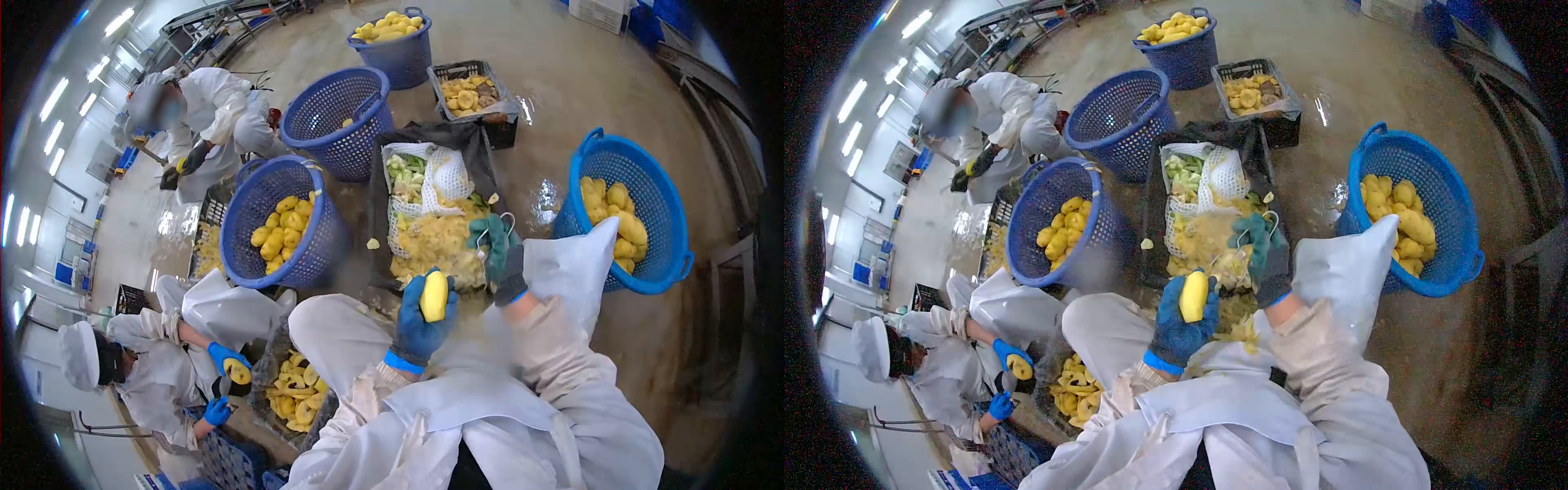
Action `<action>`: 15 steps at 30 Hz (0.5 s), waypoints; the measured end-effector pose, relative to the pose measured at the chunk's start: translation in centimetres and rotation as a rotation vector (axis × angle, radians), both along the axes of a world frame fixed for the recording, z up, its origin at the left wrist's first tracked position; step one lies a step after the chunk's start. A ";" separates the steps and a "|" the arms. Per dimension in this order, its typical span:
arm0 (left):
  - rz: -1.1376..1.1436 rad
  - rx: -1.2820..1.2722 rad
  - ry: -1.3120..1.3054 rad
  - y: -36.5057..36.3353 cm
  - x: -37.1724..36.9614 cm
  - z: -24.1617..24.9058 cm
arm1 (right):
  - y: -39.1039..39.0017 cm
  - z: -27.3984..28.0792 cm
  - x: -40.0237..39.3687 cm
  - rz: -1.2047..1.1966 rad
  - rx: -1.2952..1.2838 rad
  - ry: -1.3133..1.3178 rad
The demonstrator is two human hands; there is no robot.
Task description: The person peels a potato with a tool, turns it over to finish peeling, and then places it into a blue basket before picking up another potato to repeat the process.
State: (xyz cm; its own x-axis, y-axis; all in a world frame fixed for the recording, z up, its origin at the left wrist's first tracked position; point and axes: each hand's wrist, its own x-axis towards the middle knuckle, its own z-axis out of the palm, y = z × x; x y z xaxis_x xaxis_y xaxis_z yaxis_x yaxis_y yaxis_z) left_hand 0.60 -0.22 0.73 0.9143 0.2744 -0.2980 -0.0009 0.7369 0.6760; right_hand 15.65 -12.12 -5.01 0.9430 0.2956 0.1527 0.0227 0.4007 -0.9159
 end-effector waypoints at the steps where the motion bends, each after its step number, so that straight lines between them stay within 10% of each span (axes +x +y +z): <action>1: 0.075 0.711 -0.072 -0.4 0.0 -0.3 | 0.1 0.2 -1.0 0.016 -0.090 -0.129; 3: 0.151 1.389 -0.188 -1.4 -0.3 -0.6 | 0.9 1.6 -3.5 0.066 -0.058 -0.142; 8: 0.055 0.809 -0.216 -1.3 -0.9 -4.2 | 0.0 0.5 -1.2 0.037 0.015 0.097; 15: -0.061 0.871 -0.066 -0.8 -0.2 -3.9 | -0.5 0.6 -0.3 -0.054 0.011 0.094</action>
State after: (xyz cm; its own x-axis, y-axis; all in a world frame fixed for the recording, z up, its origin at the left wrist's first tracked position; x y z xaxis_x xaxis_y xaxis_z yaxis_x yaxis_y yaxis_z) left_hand 0.42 -1.03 -3.19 0.9426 0.3303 0.0487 -0.0372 -0.0412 0.9985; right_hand 15.35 -12.62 -4.42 0.9677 0.2432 0.0659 -0.0413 0.4114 -0.9105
